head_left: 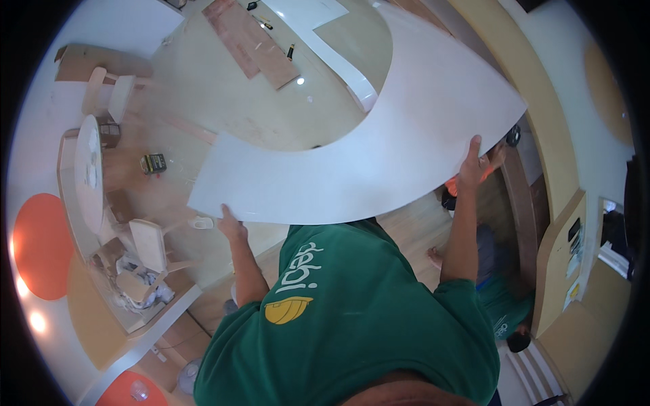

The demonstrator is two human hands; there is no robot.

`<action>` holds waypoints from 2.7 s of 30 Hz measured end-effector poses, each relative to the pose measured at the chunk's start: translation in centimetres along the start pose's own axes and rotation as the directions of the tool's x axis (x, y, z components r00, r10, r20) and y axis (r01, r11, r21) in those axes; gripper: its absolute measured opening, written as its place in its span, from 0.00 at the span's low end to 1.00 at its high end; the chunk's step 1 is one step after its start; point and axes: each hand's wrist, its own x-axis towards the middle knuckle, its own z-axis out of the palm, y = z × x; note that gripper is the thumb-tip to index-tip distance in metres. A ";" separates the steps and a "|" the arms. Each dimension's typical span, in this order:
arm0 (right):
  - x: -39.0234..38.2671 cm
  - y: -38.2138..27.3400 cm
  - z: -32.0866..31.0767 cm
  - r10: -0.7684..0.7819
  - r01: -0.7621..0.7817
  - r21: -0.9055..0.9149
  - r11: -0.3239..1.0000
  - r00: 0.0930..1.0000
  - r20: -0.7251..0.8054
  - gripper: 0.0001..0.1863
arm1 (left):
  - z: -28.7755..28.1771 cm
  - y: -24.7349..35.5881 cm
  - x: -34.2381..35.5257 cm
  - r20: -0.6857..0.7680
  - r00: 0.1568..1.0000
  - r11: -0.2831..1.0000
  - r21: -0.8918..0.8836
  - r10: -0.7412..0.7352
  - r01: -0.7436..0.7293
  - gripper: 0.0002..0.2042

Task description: The person cuts a large white panel using a utility knife and a curved wooden template as a guide. They then wipe the cut edge with a cloth and place the panel against a curved wooden structure to check the fit.

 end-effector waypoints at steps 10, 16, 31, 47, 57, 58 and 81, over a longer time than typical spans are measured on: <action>3.1 -0.2 23.1 0.173 -0.157 0.198 0.968 0.983 -0.067 0.29 | 5.4 6.4 18.0 -0.054 0.998 0.948 -0.317 0.011 -0.028 0.20; 3.1 -0.8 39.6 0.222 -0.204 0.172 0.964 0.971 -0.093 0.30 | 12.7 15.7 31.6 -0.031 0.974 0.973 -0.058 0.223 -0.225 0.20; 23.3 14.1 73.0 0.308 -0.212 0.332 0.919 0.912 -0.270 0.32 | 41.2 30.0 68.5 0.108 0.983 0.983 -0.097 -0.148 0.158 0.22; 24.3 48.2 105.5 0.032 0.460 -0.671 0.581 0.811 0.584 0.11 | 55.0 -2.7 99.8 0.140 0.848 0.838 -0.135 -0.511 0.528 0.29; 38.1 59.1 137.6 -0.114 0.602 -0.571 0.557 0.737 0.666 0.16 | 58.1 -8.0 107.9 0.218 0.779 0.800 0.011 -0.588 0.600 0.30; 39.3 60.2 139.2 -0.165 0.652 -0.577 0.492 0.721 0.673 0.15 | 58.3 -8.8 108.3 0.208 0.789 0.805 -0.009 -0.578 0.593 0.30; 1.5 34.0 100.5 0.284 -0.256 -0.717 0.648 0.955 -0.085 0.15 | 72.2 12.4 117.5 0.359 0.787 0.839 0.423 -0.502 0.342 0.28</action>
